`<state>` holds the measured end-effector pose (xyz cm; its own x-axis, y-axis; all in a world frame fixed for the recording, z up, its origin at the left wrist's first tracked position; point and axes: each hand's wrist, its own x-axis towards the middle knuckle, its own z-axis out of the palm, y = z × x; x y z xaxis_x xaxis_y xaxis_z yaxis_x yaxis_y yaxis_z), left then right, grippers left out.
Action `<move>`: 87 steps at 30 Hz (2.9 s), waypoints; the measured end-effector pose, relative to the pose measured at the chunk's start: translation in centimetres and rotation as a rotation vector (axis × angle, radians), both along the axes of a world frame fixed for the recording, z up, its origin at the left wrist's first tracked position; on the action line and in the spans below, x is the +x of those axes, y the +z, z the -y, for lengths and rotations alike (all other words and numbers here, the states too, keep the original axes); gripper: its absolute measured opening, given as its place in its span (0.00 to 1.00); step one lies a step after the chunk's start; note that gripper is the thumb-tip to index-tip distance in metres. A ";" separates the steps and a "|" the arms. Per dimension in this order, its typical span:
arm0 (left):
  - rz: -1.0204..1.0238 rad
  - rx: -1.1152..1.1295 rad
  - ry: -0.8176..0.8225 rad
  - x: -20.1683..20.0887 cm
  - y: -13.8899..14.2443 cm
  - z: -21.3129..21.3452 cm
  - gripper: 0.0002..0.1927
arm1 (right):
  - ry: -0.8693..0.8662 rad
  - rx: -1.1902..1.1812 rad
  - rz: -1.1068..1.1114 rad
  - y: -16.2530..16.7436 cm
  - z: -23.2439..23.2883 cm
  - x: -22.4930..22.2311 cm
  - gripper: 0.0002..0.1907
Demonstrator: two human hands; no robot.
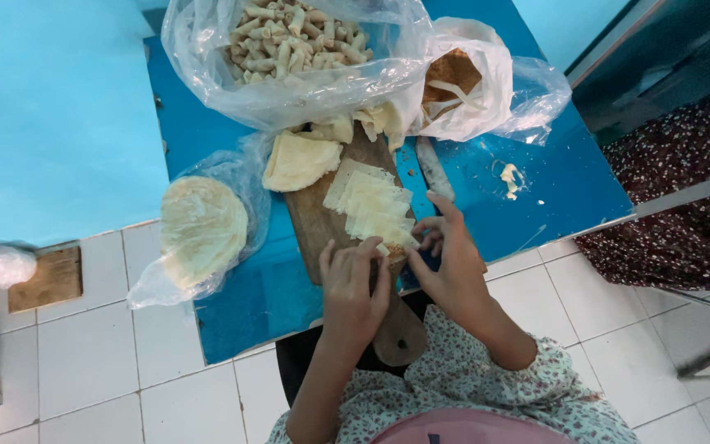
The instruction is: The person cuts flat dough sheets into smaller pieces with a knife on a wooden cutting board, then spoons brown filling from a plastic bag onto the pieces and folds the dough over the filling, setting the filled pieces aside. They repeat this cycle, handling dough pieces one at a time.
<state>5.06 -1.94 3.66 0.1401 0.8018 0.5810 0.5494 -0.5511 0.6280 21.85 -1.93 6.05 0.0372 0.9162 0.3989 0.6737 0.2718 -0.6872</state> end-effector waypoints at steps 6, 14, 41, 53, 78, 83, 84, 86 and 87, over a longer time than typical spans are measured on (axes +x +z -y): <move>-0.013 0.015 0.009 -0.1 0.2 0.1 0.18 | -0.003 0.067 0.050 -0.7 -0.1 0.1 0.44; 0.015 -0.015 0.020 0.0 0.4 0.0 0.18 | 0.021 -0.030 -0.220 -1.9 -0.1 -0.1 0.51; -0.233 0.020 -0.048 -1.4 1.6 -0.5 0.07 | 0.500 0.133 0.187 -0.2 -0.8 2.7 0.34; -0.321 0.041 -0.105 -2.0 2.3 -1.3 0.07 | 0.374 -0.151 -0.017 1.7 -2.6 1.9 0.42; -0.329 0.044 -0.008 -1.3 3.1 -1.7 0.06 | 0.564 0.175 0.350 2.1 -4.0 2.0 0.36; -0.351 0.032 -0.018 -1.6 2.8 -2.0 0.04 | 0.591 0.085 0.283 1.9 -4.2 2.4 0.34; -0.347 0.040 -0.019 -1.5 2.8 -2.1 0.04 | 0.572 0.028 0.291 2.1 -4.4 2.3 0.35; -0.361 0.037 -0.015 -1.5 2.8 -2.1 0.06 | 0.531 -0.088 0.306 2.4 -4.7 2.1 0.36; -0.368 0.034 -0.012 -1.5 2.8 -2.1 0.07 | 0.542 -0.110 0.284 2.7 -5.0 2.0 0.37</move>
<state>3.60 0.21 6.45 0.3541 0.7797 0.5164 0.7286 -0.5762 0.3704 23.81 3.05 8.73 -0.5386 0.8114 0.2268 0.6201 0.5641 -0.5453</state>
